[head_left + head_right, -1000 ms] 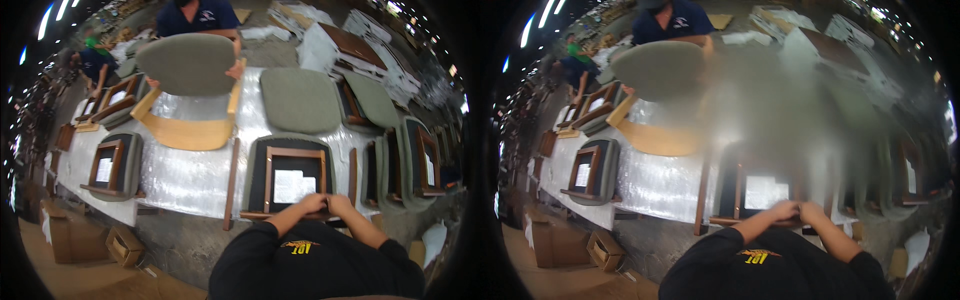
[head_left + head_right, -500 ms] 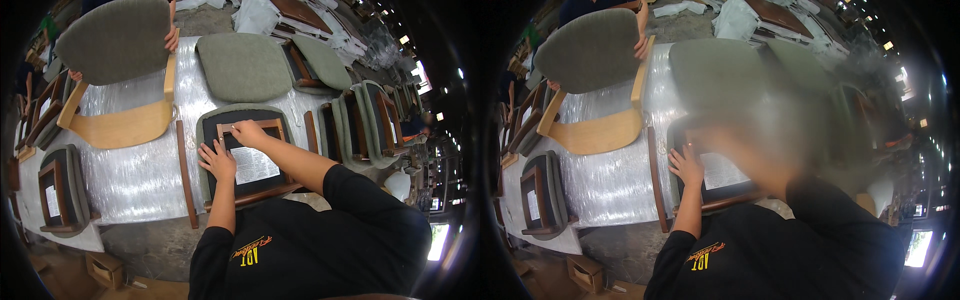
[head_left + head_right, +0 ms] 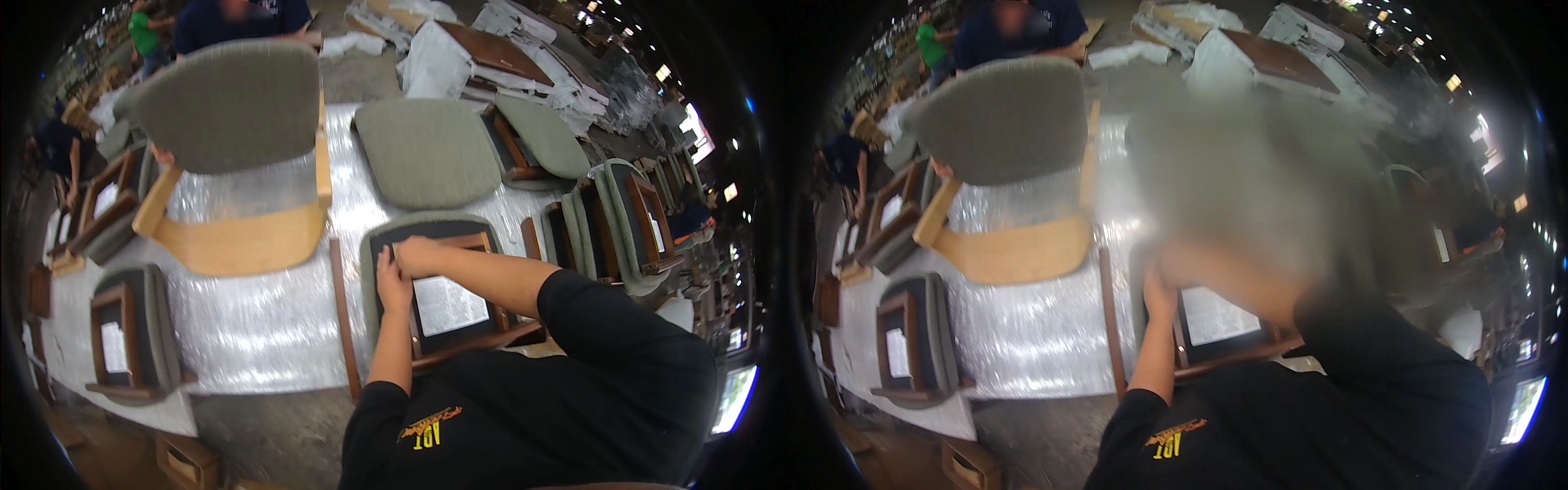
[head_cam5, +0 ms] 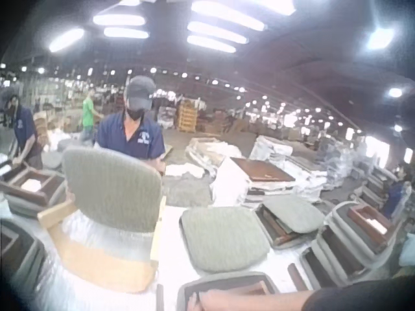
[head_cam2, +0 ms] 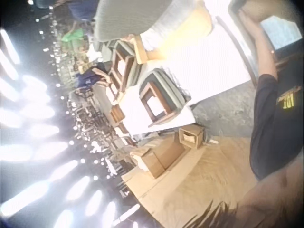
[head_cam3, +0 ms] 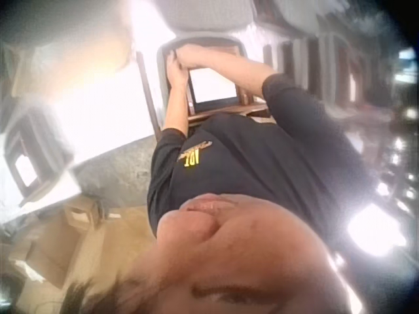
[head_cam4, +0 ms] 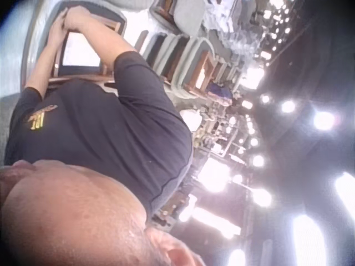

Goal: The person assembles chair frames by attaching wooden armrests and securing them with screws. They handle chair frames and cushions, positioning them on a workbench and using a power drill to fasten components.

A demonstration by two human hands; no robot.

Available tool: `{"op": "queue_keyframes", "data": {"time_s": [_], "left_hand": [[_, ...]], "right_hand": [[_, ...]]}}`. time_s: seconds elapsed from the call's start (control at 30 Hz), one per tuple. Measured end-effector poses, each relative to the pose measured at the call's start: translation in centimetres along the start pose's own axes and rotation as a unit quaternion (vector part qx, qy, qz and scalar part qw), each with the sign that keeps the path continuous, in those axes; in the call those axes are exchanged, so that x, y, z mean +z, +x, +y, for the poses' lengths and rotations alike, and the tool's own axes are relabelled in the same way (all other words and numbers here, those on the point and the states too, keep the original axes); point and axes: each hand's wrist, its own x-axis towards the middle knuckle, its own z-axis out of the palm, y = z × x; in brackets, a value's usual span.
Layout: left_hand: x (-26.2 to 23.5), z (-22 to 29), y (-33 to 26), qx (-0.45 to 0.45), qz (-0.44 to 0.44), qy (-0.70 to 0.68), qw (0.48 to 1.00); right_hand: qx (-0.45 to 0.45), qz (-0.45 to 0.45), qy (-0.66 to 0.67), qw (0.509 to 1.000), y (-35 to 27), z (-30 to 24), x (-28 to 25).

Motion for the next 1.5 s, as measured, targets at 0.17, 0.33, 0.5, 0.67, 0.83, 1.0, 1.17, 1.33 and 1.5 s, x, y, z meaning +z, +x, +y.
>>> {"op": "queue_keyframes", "data": {"time_s": [0.17,0.33,0.5,0.67,0.83,1.0,1.17,1.33,1.5], "left_hand": [[1.1,-1.3,1.0,0.087,-0.004,0.083,0.993],[1.4,-2.3,0.3,0.093,0.028,0.059,0.993],[1.7,-2.6,1.0,0.052,-0.015,-0.051,0.997],[-2.0,0.0,-0.1,0.059,-0.049,-0.056,0.995],[-11.8,2.0,-7.3,-0.131,-0.136,0.088,0.978],[-14.1,3.7,-12.9,-0.138,-0.176,0.149,0.963],[-12.8,5.4,-14.3,-0.097,-0.172,0.253,0.947],[-12.5,6.8,-13.6,-0.103,-0.179,0.182,0.961],[-10.6,6.6,-12.7,-0.055,-0.277,0.176,0.943]], "right_hand": [[-0.111,0.037,-0.152,0.981,-0.4,1.4,-0.6],[0.159,-0.176,0.442,0.865,0.7,3.1,0.2],[-0.115,0.086,0.008,0.990,1.0,1.1,1.6],[-0.069,0.056,0.062,0.994,-0.6,1.9,-1.5],[-0.097,0.095,0.298,0.945,-7.0,2.1,5.2],[-0.120,0.092,0.294,0.944,-11.8,-0.1,13.6],[-0.100,0.136,0.301,0.939,-12.9,-2.5,13.1],[-0.052,0.070,0.170,0.982,-14.7,-3.9,10.9],[0.011,0.016,0.164,0.986,-15.0,-7.2,10.3]]}}
